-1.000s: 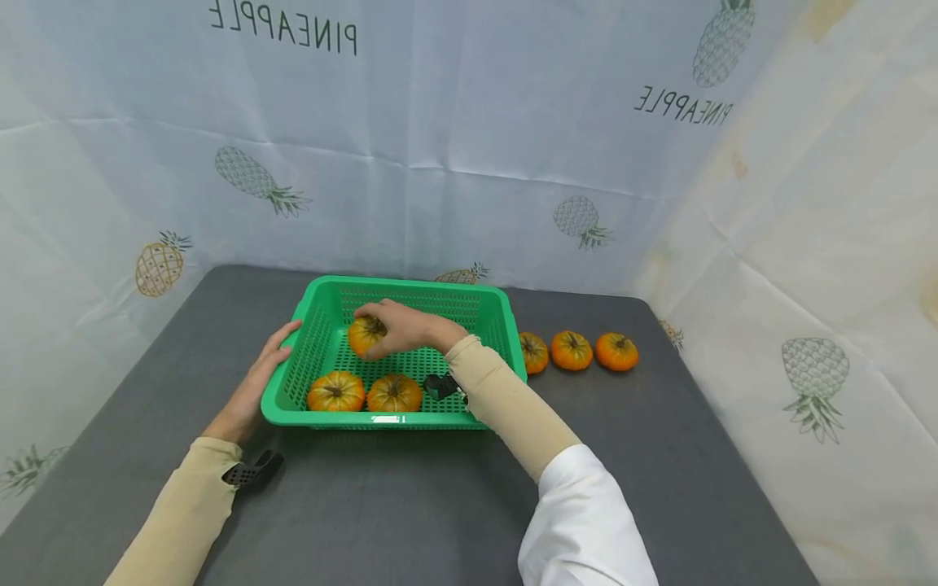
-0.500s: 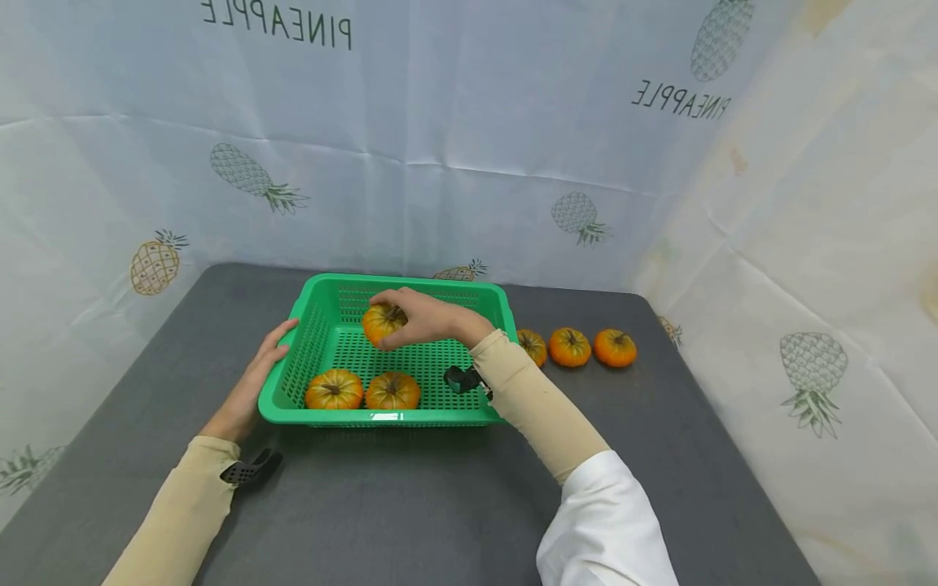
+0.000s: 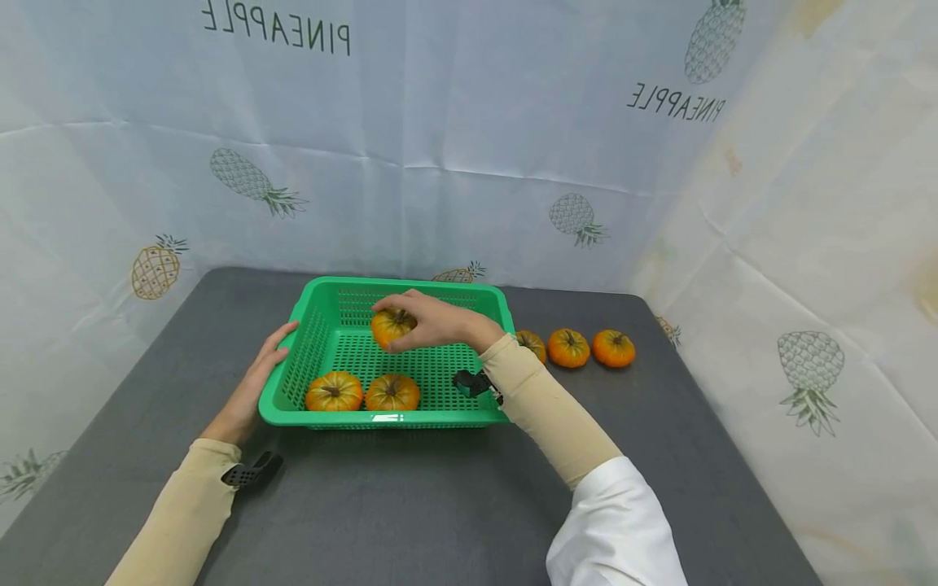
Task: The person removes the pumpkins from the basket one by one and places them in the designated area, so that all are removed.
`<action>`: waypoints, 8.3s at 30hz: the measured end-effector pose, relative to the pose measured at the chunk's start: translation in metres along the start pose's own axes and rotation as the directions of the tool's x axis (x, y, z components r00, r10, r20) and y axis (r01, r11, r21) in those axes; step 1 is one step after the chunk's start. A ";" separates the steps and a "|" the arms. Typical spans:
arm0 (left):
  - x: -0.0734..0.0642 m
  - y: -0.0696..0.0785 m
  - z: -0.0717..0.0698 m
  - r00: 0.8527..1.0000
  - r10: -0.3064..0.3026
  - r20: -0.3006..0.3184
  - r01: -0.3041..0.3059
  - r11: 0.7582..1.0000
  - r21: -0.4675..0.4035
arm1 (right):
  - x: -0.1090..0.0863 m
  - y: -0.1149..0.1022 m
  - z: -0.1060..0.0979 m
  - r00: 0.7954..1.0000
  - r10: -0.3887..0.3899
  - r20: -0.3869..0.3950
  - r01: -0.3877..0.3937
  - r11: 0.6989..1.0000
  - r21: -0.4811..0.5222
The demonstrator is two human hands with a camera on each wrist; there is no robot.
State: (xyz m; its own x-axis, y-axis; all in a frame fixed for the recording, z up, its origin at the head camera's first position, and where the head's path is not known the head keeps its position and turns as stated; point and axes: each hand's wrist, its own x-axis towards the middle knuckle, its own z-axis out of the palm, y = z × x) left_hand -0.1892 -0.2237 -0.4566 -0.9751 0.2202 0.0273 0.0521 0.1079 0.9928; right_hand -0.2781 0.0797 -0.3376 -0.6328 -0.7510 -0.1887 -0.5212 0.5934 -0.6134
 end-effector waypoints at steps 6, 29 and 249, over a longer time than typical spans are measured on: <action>0.001 0.001 0.000 1.000 0.001 0.000 -0.001 1.000 0.009 | -0.009 -0.002 -0.003 1.000 -0.009 -0.011 0.008 1.000 -0.020; 0.001 0.002 0.001 1.000 -0.008 -0.005 0.008 1.000 0.017 | -0.032 -0.001 -0.016 0.999 0.017 -0.043 -0.017 1.000 0.015; 0.000 0.004 0.003 1.000 -0.020 0.012 0.020 1.000 -0.006 | -0.203 0.110 0.018 0.937 0.226 -0.267 -0.198 0.972 0.127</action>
State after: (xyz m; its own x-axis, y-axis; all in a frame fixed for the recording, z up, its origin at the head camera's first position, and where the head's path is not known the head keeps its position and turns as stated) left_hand -0.1878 -0.2201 -0.4531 -0.9732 0.2299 0.0061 0.0314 0.1067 0.9938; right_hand -0.1963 0.2924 -0.3805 -0.8637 -0.4918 -0.1106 -0.3081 0.6887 -0.6563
